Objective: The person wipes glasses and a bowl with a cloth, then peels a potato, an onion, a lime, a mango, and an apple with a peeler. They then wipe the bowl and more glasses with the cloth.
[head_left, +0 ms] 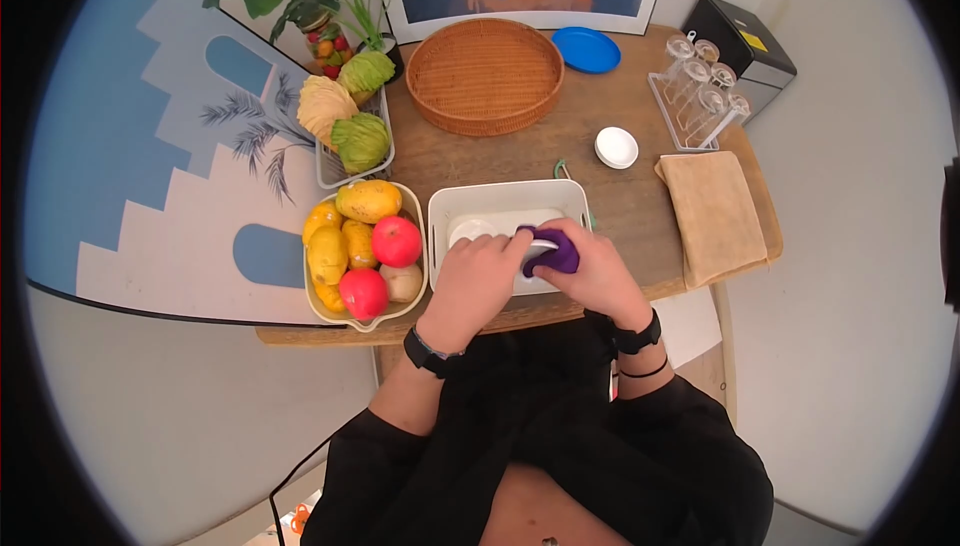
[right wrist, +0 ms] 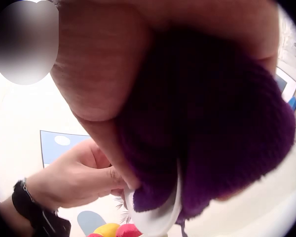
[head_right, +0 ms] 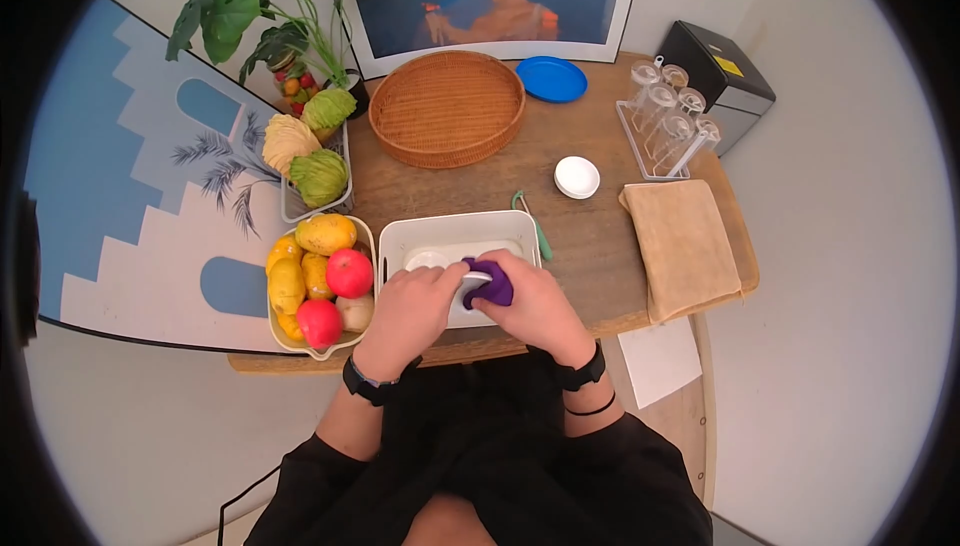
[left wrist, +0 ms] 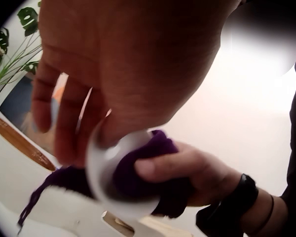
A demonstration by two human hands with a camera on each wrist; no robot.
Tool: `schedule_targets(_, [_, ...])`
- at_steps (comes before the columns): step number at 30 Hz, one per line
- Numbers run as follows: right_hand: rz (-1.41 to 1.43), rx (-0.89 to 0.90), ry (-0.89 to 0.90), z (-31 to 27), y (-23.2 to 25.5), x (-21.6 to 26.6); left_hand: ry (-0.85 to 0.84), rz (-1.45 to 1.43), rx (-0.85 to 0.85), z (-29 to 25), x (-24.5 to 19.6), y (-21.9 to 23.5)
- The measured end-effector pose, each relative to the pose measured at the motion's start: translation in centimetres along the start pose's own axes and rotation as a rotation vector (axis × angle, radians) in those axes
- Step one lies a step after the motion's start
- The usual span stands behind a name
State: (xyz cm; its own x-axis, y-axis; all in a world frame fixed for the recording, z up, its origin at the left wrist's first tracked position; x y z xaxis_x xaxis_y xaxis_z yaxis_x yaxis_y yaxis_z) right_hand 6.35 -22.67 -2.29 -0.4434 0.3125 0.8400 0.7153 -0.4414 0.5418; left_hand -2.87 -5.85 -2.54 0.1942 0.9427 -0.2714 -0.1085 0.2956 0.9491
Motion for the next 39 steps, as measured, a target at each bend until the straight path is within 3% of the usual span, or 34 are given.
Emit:
schedule_targets(1, [0.001, -0.004, -0.001, -0.1, -0.1, -0.1, -0.004, 0.001, 0.002, 0.2, -0.1, -0.3])
schedule_targets(3, [0.120, -0.309, 0.060, 0.1, -0.6, -0.2, 0.232, -0.610, -0.144, 0.8, 0.2, -1.0])
schedule_targets(4, [0.192, -0.366, 0.056, 0.2, -1.3, -0.4, 0.199, -0.420, -0.113, 0.6, 0.6, -1.8])
schedule_targets(5, [0.191, -0.366, 0.055, 0.2, -1.2, -0.3, 0.199, -0.421, -0.113, 0.6, 0.4, -1.8])
schedule_targets(7, [0.042, -0.227, -0.008, -0.1, -1.2, 0.2, 0.294, -0.163, 0.174, 0.2, -0.3, -1.4])
schedule_targets(8, [-0.105, -0.048, -0.044, -0.3, -1.0, 0.3, 0.152, 0.094, 0.170, -0.1, -0.9, -0.8])
schedule_targets(9, [-0.280, 0.113, -0.015, -0.2, -1.4, -0.6, 0.155, 0.093, 0.175, -0.5, -1.3, -1.3])
schedule_targets(11, [-0.264, 0.195, -0.062, -0.2, -1.4, -0.1, 0.085, 0.150, 0.219, -0.5, -2.0, -2.0])
schedule_targets(12, [-0.267, 0.187, -0.058, 0.1, -1.2, 0.0, 0.090, 0.042, 0.147, -0.1, -1.8, -1.2])
schedule_targets(13, [-0.167, 0.040, -0.003, 0.2, -1.1, 0.1, 0.087, 0.043, 0.150, 0.3, -1.4, -1.2])
schedule_targets(14, [-0.065, -0.106, 0.048, 0.1, -1.1, 0.1, 0.164, -0.219, 0.008, 0.6, -0.8, -1.3])
schedule_targets(15, [-0.063, -0.108, 0.042, 0.0, -1.5, 0.1, 0.241, -0.481, -0.135, 0.6, -0.3, -1.8])
schedule_targets(17, [0.117, -0.309, 0.010, 0.0, -1.9, 0.2, 0.252, -0.343, -0.072, 0.0, 0.3, -2.8])
schedule_targets(19, [0.106, -0.265, 0.006, 0.0, -1.7, 0.2, 0.269, -0.073, 0.091, -0.5, -0.3, -2.3])
schedule_targets(20, [-0.042, -0.073, 0.004, 0.0, -1.6, 0.0, 0.271, -0.071, 0.089, -0.5, -0.7, -1.8])
schedule_targets(21, [-0.187, 0.120, -0.002, 0.0, -1.7, -0.1, 0.188, 0.037, 0.192, -0.6, -1.5, -1.4])
schedule_targets(22, [-0.199, 0.196, -0.023, -0.1, -1.9, 0.2, 0.102, 0.146, 0.293, -0.6, -1.9, -1.3])
schedule_targets(23, [-0.200, 0.192, -0.021, 0.0, -1.8, 0.1, 0.100, 0.149, 0.290, -0.4, -1.8, -1.1])
schedule_targets(25, [-0.124, 0.021, 0.043, 0.3, -1.6, 0.1, 0.173, -0.097, 0.119, 0.1, -1.1, -0.5])
schedule_targets(26, [-0.126, 0.019, 0.043, 0.3, -1.8, 0.3, 0.229, -0.280, -0.008, 0.2, -0.8, -0.6])
schedule_targets(28, [0.121, -0.315, 0.044, 0.2, -2.1, 0.7, 0.305, -0.302, 0.057, -0.1, -0.3, -0.9])
schedule_targets(31, [0.053, -0.264, 0.027, 0.1, -2.2, 0.5, 0.421, -0.266, 0.175, -0.3, -0.9, -0.4])
schedule_targets(33, [-0.098, 0.040, -0.004, 0.1, -1.9, -0.3, 0.196, 0.117, 0.221, -0.7, -1.4, 0.1])
schedule_targets(35, [-0.176, 0.126, 0.004, -0.1, -2.1, -0.3, 0.164, 0.161, 0.265, -0.6, -1.9, 0.4])
schedule_targets(36, [-0.180, 0.123, 0.011, 0.2, -2.0, 0.0, 0.162, 0.082, 0.205, -0.2, -1.7, 0.4])
schedule_targets(38, [-0.056, -0.137, 0.097, 0.3, -1.9, 0.6, 0.186, -0.198, -0.003, 0.3, -1.1, 0.0])
schedule_targets(39, [-0.053, -0.141, 0.092, 0.3, -2.1, 0.6, 0.182, -0.200, 0.002, 0.2, -0.8, -0.4])
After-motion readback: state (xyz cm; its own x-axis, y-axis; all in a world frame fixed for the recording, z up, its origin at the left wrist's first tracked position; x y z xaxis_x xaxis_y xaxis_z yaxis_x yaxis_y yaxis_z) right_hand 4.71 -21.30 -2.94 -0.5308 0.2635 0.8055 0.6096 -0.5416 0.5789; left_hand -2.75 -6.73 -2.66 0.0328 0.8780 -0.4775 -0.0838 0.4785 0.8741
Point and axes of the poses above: each hand's wrist, its own z-axis towards the middle knuckle, its own y-axis out of the back of the hand, x = y × z, the point moved 1 cm from there along z, towards the middle knuckle, and after that the axes turned 14 degrees about x, right-handed, at the moved point
